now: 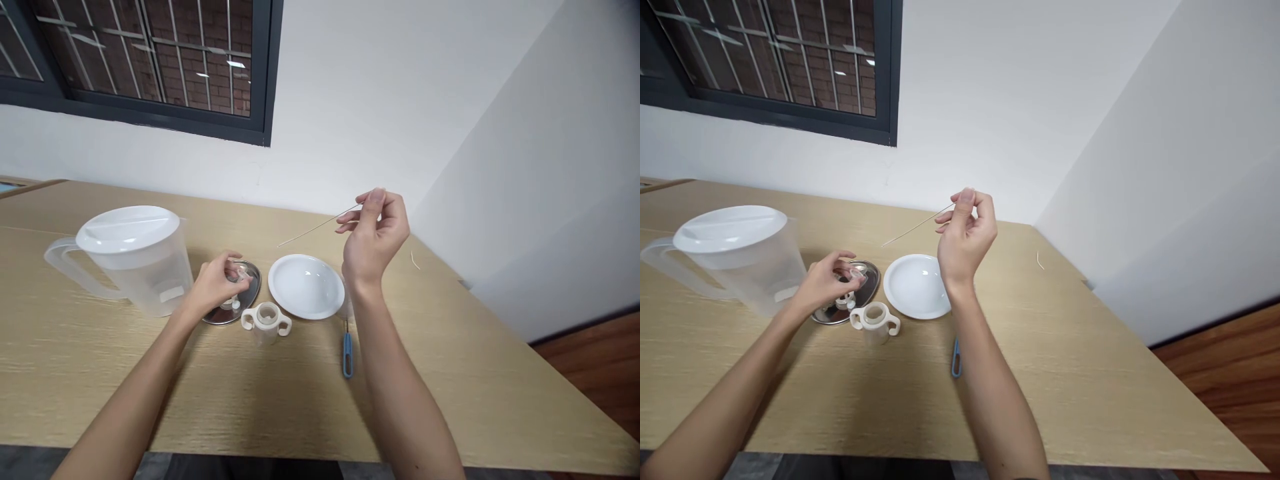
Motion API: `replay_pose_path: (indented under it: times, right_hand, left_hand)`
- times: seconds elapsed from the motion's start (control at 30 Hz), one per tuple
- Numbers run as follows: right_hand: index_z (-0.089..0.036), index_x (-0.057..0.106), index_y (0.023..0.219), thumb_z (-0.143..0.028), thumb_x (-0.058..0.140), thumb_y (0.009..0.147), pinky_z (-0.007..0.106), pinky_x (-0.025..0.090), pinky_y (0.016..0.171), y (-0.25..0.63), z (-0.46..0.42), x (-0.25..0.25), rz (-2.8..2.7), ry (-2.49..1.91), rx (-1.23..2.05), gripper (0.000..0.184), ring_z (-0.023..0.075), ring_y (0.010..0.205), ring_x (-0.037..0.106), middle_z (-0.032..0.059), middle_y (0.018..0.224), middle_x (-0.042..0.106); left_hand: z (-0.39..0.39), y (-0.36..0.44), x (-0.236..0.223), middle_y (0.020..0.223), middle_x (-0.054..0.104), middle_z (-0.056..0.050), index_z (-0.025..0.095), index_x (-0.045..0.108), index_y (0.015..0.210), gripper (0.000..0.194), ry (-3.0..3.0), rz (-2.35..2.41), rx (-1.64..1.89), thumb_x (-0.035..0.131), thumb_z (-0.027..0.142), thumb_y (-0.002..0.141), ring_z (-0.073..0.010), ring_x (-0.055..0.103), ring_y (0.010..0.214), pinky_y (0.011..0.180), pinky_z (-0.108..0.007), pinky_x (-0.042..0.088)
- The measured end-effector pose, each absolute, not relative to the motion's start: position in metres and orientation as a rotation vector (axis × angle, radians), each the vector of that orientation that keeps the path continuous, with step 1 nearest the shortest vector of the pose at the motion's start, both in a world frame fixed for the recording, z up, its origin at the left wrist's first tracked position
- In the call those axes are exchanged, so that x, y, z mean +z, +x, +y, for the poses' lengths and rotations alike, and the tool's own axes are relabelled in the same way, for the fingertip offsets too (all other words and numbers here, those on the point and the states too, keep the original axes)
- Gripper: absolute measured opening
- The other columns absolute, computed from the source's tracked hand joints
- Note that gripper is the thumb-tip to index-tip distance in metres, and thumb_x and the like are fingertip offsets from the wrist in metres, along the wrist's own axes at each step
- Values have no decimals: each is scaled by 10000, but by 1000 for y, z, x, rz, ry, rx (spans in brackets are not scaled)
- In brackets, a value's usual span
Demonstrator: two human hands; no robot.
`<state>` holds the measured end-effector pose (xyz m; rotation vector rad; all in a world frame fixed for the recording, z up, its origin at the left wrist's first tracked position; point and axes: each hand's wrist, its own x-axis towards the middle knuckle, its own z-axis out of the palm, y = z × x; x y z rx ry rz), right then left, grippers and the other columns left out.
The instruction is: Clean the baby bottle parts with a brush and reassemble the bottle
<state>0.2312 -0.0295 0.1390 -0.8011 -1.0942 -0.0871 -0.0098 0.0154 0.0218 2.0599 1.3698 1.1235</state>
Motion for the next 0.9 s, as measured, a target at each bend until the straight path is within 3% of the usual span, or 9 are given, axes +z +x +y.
replay_pose_path:
  times: [0.27,0.47,0.67,0.9]
  right_hand:
    - [-210,512,856,-498,404,990,169,484,433,228,-30,139,-1100,-805,-45,335,47,548,598,-7,879,564]
    - [-207,502,837,-488,427,983,165,480,428,227,-32,141,-1086,-797,-35,326,40,530,586,-18,865,567]
    - [-201,506,828,-475,453,976,164,475,431,227,-33,141,-1067,-783,-1,316,32,515,576,-29,859,567]
    - [-205,510,835,-498,445,973,161,474,438,229,-32,141,-1065,-801,-16,330,31,518,576,-27,869,567]
  left_hand:
    - [12,-3,20,990,765,-73,246,689,1042,418,2082,1456,1150,681,543,748,-293,702,978,835,-347,506]
    - [13,-4,25,852,772,-70,200,690,1037,503,1841,1537,1234,700,587,714,-259,717,867,775,-323,520]
    - [9,-4,35,856,762,-35,219,688,1034,526,1806,1612,1226,721,599,670,-214,688,837,759,-303,512]
    - [6,-16,45,812,736,0,224,659,1079,503,2023,1556,1171,733,499,665,-172,605,690,697,-295,475]
